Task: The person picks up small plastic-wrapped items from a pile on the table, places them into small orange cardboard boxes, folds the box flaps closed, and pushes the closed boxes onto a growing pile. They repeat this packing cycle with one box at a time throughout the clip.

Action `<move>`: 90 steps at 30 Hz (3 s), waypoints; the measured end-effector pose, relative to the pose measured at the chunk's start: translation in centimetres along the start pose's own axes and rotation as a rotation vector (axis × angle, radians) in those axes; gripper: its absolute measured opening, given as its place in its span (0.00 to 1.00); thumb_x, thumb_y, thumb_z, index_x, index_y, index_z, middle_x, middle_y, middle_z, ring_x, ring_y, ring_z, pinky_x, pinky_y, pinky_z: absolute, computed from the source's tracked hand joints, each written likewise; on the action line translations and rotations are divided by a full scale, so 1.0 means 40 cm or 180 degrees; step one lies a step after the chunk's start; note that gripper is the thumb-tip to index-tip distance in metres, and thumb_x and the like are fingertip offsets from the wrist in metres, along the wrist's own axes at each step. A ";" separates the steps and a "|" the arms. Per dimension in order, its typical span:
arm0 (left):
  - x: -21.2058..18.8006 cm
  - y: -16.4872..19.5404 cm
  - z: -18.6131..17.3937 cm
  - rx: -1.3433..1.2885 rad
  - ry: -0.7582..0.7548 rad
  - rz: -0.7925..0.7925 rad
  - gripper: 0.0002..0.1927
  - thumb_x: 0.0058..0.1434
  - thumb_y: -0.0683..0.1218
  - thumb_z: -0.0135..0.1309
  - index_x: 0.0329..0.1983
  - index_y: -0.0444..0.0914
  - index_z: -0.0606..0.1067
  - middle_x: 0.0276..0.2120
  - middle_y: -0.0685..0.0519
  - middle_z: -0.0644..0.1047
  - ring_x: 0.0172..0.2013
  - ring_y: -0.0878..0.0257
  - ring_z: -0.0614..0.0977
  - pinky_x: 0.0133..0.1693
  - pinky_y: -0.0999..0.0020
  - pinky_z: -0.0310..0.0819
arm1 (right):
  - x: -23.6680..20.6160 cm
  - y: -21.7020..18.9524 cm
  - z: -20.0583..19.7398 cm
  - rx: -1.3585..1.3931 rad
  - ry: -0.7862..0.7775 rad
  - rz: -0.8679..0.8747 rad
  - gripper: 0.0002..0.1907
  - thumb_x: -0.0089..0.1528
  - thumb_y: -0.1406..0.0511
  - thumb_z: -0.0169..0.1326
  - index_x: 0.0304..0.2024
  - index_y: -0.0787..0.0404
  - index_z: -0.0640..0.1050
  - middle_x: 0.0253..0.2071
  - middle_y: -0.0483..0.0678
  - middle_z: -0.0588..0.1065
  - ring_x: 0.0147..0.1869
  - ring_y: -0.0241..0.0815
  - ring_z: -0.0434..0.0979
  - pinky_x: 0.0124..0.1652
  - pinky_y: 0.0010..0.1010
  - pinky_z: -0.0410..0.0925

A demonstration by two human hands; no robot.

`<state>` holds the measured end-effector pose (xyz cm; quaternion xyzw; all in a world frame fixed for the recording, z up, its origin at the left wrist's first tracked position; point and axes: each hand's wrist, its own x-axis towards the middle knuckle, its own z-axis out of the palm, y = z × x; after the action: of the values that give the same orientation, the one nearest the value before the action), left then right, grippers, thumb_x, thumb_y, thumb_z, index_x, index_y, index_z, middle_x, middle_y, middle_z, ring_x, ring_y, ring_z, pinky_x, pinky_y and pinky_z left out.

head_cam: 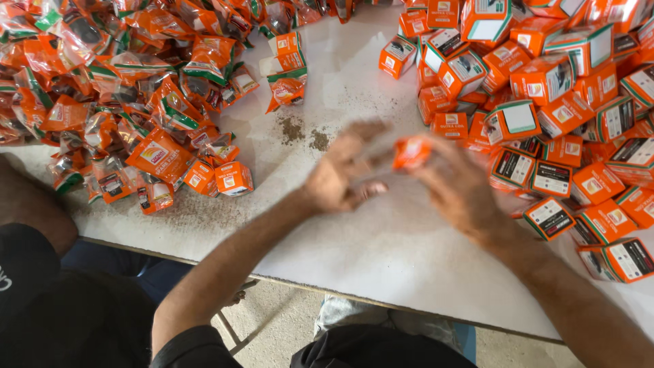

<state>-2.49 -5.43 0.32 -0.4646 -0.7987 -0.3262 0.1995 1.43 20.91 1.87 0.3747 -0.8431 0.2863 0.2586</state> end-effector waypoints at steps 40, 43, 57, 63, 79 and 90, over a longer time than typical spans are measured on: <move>-0.008 0.110 0.025 0.0033 0.0972 0.0466 0.21 0.63 0.34 0.58 0.58 0.34 0.67 0.54 0.38 0.73 0.55 0.42 0.80 0.53 0.54 0.81 | -0.024 -0.004 0.063 0.1472 -0.0391 0.1605 0.32 0.56 0.66 0.66 0.61 0.67 0.74 0.49 0.58 0.80 0.50 0.46 0.83 0.49 0.36 0.72; -0.013 0.083 0.067 0.0493 0.0541 0.0522 0.25 0.62 0.34 0.60 0.61 0.37 0.70 0.53 0.44 0.76 0.62 0.42 0.78 0.63 0.49 0.78 | -0.023 -0.002 0.059 0.1426 -0.0432 0.1652 0.29 0.55 0.69 0.64 0.60 0.66 0.75 0.47 0.58 0.81 0.49 0.46 0.83 0.48 0.36 0.72; 0.057 0.109 0.094 0.0142 0.0503 -0.1818 0.14 0.57 0.45 0.59 0.46 0.37 0.75 0.65 0.34 0.60 0.56 0.39 0.71 0.55 0.47 0.69 | -0.025 -0.018 0.072 0.1086 -0.0089 0.1162 0.32 0.54 0.65 0.69 0.59 0.67 0.74 0.53 0.58 0.78 0.53 0.56 0.79 0.51 0.40 0.71; 0.059 0.051 0.136 -0.1896 0.0357 -0.2740 0.18 0.63 0.40 0.52 0.54 0.32 0.63 0.40 0.40 0.80 0.35 0.61 0.86 0.33 0.68 0.83 | -0.036 -0.031 0.080 0.0978 0.0088 0.1554 0.36 0.53 0.65 0.71 0.60 0.68 0.71 0.51 0.57 0.77 0.52 0.54 0.79 0.49 0.40 0.72; 0.053 0.009 0.073 -0.2917 -0.0333 -0.3035 0.07 0.65 0.41 0.56 0.43 0.32 0.75 0.36 0.46 0.78 0.34 0.62 0.78 0.35 0.62 0.75 | -0.050 -0.032 0.093 0.0505 0.0003 0.0939 0.26 0.55 0.69 0.67 0.54 0.66 0.76 0.58 0.60 0.74 0.58 0.60 0.77 0.52 0.45 0.72; -0.003 0.079 0.042 -0.0500 -0.0071 -0.0388 0.22 0.59 0.42 0.65 0.54 0.31 0.74 0.62 0.39 0.73 0.65 0.43 0.73 0.63 0.53 0.72 | -0.072 -0.024 0.116 0.1679 0.0165 0.1463 0.32 0.61 0.71 0.63 0.62 0.64 0.61 0.63 0.59 0.74 0.65 0.52 0.78 0.60 0.39 0.72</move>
<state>0.31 -3.18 0.12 -0.4330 -0.7996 -0.3942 0.1333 2.84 18.64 -2.98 0.2216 -0.7956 0.5544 0.1031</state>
